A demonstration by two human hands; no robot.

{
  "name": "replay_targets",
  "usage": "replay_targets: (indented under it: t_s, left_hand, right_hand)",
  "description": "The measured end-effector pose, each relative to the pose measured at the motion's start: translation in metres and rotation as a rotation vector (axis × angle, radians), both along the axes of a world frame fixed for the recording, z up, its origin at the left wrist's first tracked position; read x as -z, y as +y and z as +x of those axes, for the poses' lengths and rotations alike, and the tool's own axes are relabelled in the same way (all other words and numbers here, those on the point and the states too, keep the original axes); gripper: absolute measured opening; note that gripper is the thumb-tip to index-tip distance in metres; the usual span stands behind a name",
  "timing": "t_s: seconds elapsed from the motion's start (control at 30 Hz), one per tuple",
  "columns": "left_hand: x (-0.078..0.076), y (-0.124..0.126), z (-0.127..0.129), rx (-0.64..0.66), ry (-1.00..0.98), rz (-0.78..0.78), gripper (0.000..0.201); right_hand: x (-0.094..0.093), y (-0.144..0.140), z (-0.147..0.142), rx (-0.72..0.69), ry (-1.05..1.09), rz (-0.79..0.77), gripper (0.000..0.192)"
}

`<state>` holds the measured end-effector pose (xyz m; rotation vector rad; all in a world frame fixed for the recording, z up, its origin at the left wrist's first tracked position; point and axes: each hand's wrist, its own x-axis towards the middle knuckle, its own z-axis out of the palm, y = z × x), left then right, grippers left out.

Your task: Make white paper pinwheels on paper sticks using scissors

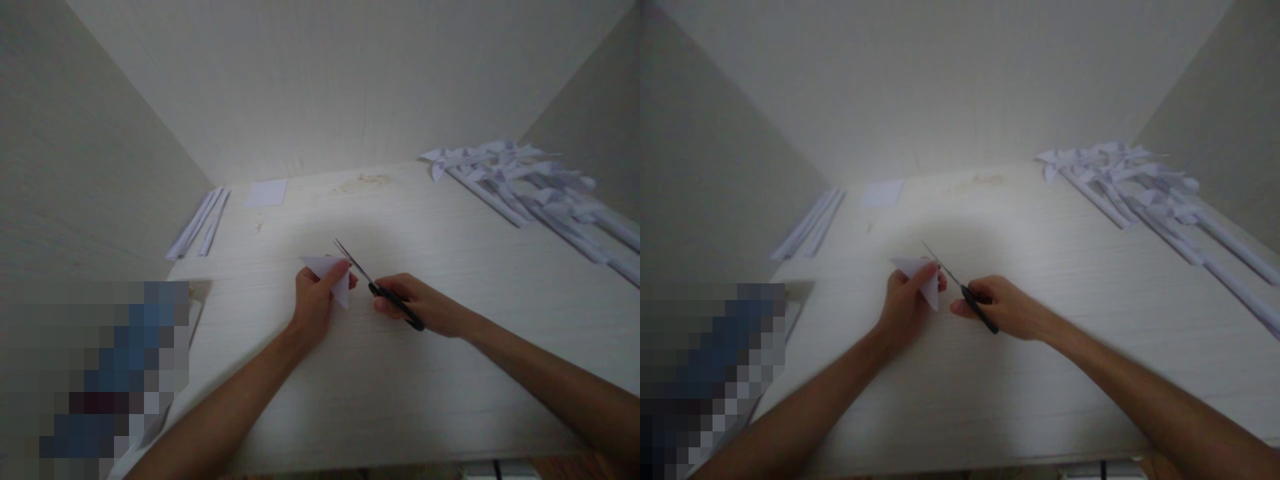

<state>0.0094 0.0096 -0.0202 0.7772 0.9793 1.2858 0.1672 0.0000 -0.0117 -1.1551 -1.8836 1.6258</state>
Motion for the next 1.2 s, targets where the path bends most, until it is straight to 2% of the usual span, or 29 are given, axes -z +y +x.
replay_targets:
  t_s: [0.53,0.83,0.93,1.07,1.2]
  left_hand:
    - [0.001,0.0,0.0,-0.016,0.015,-0.006,0.012]
    - [0.0,0.001,0.0,-0.026,-0.043,-0.029,0.012]
    - [0.001,0.002,0.0,-0.01,-0.077,-0.056,0.014]
    - [0.002,0.004,-0.002,0.04,-0.097,-0.058,0.014]
    - [-0.001,0.004,-0.004,0.121,-0.076,-0.055,0.024]
  right_hand:
    - [-0.002,0.001,0.0,0.015,-0.073,0.059,0.041]
    - [0.006,0.004,0.0,0.075,-0.106,0.09,0.039]
    - [0.004,0.014,0.013,0.175,-0.279,0.191,0.038]
    - [0.001,0.029,0.047,0.349,-0.706,0.473,0.025]
    - [0.004,0.038,0.076,0.36,-0.994,0.647,0.018]
